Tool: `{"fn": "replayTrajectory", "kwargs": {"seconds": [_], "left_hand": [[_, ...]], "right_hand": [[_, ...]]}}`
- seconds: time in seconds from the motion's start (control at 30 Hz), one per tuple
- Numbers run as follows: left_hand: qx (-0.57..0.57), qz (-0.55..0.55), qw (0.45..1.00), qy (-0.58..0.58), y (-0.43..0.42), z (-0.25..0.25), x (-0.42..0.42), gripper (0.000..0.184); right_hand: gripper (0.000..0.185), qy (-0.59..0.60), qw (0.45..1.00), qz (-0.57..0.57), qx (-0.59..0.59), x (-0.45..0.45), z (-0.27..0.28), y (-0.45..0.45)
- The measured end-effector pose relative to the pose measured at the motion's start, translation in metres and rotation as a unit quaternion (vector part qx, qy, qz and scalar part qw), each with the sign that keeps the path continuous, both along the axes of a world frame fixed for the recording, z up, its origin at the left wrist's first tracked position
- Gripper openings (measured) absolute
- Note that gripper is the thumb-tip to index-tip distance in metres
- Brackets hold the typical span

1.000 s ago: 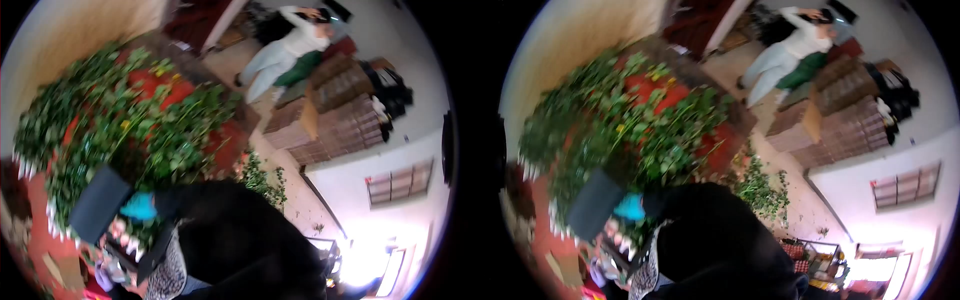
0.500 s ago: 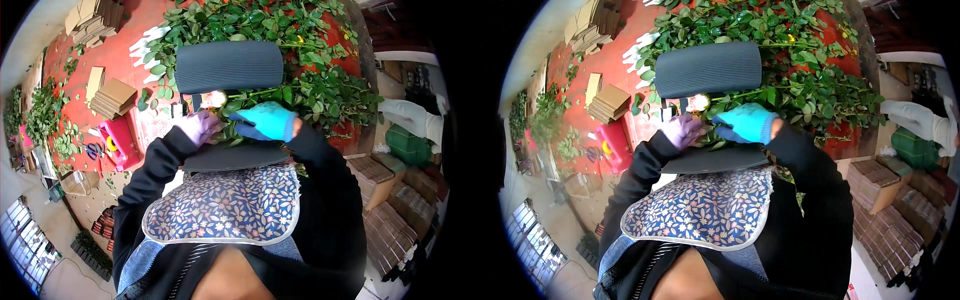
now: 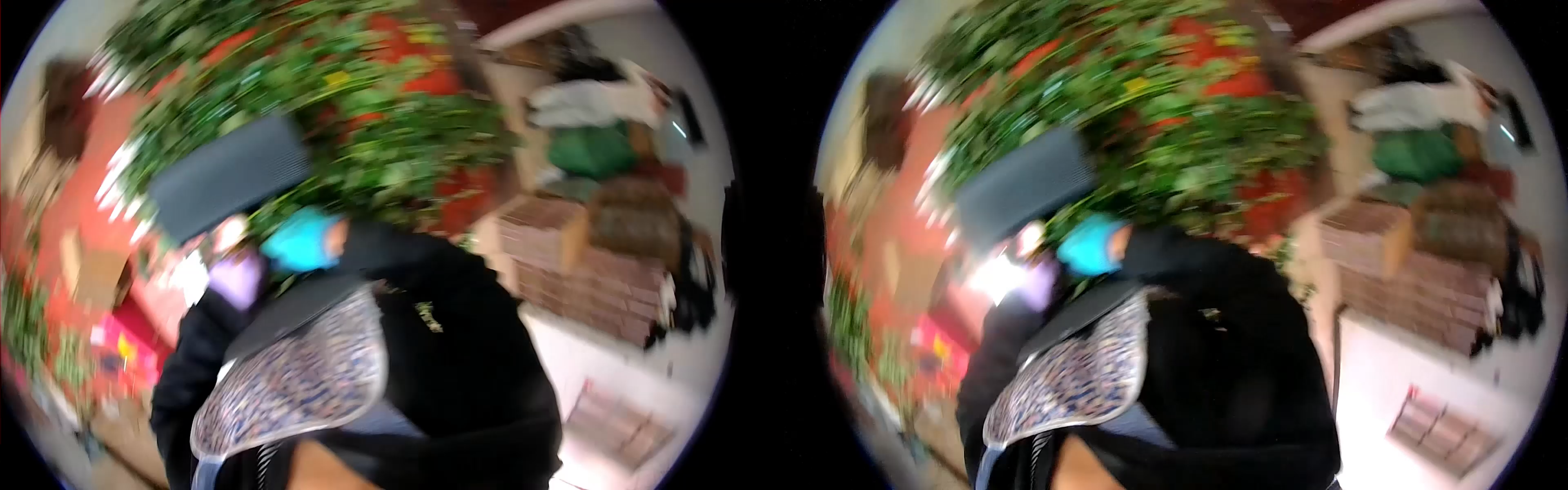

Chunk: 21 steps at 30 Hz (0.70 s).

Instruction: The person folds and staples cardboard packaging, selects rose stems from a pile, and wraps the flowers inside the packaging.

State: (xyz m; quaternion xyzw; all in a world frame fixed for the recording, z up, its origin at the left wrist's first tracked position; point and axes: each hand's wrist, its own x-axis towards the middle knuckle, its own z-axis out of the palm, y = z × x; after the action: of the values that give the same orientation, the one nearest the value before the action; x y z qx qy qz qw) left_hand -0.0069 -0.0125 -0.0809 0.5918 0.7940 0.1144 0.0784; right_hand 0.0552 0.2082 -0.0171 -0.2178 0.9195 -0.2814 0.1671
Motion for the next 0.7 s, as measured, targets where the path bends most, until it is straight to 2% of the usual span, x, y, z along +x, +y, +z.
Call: {"fn": "replayTrajectory", "kwargs": {"seconds": [0.03, 0.07, 0.13, 0.17, 0.23, 0.3, 0.37, 0.4, 0.5, 0.53, 0.57, 0.63, 0.67, 0.7], "left_hand": [[-0.053, 0.038, 0.996, 0.065, 0.002, -0.004, 0.007, 0.006], [-0.014, -0.001, 1.0, -0.008, 0.004, 0.016, 0.0, 0.01], [0.026, -0.005, 1.0, 0.011, 0.014, 0.042, -0.001, 0.016], [0.051, -0.002, 0.998, 0.023, 0.015, 0.044, 0.0, 0.017], [0.004, 0.052, 0.998, -0.025, 0.011, 0.041, 0.004, 0.018], [0.051, 0.088, 0.995, -0.021, 0.008, 0.034, 0.006, 0.013], [0.054, 0.025, 0.993, -0.101, 0.009, 0.068, -0.004, 0.013], [0.079, 0.011, 0.989, -0.125, 0.001, 0.056, -0.008, 0.013], [0.052, 0.037, 0.98, -0.189, -0.024, 0.08, -0.012, 0.011], [-0.064, 0.079, 0.957, -0.273, -0.041, 0.082, -0.019, 0.011], [-0.064, 0.098, 0.952, -0.282, -0.055, 0.079, -0.023, 0.009], [0.003, 0.099, 0.964, -0.245, -0.082, 0.063, -0.025, 0.006], [0.031, 0.095, 0.971, -0.215, -0.097, 0.057, -0.025, 0.007], [0.051, 0.096, 0.976, -0.191, -0.112, 0.056, -0.024, 0.008]], "right_hand": [[0.017, -0.028, 0.998, 0.019, 0.045, -0.001, -0.002, -0.002], [0.017, -0.05, 0.997, 0.019, 0.06, 0.003, -0.021, -0.006], [0.018, -0.026, 0.994, 0.006, 0.109, 0.001, -0.021, -0.013], [0.02, -0.01, 0.992, 0.01, 0.127, 0.0, -0.021, -0.016], [0.02, -0.012, 0.992, -0.027, 0.121, 0.003, -0.025, -0.017], [0.02, 0.019, 0.989, -0.008, 0.145, 0.004, -0.029, -0.02], [0.017, 0.046, 0.987, -0.006, 0.157, 0.006, -0.032, -0.023], [0.017, 0.044, 0.987, -0.008, 0.156, 0.008, -0.029, -0.021], [0.015, -0.009, 0.989, -0.016, 0.143, 0.01, -0.019, -0.015], [0.014, 0.061, 0.99, -0.056, 0.116, 0.015, -0.032, -0.014], [0.015, 0.13, 0.984, -0.092, 0.082, 0.014, -0.031, -0.017], [0.014, 0.16, 0.984, -0.068, 0.047, 0.017, -0.042, -0.012], [0.014, 0.12, 0.991, -0.032, 0.05, 0.018, -0.029, -0.006], [0.011, 0.083, 0.996, -0.019, 0.023, 0.018, -0.04, -0.005]]}}
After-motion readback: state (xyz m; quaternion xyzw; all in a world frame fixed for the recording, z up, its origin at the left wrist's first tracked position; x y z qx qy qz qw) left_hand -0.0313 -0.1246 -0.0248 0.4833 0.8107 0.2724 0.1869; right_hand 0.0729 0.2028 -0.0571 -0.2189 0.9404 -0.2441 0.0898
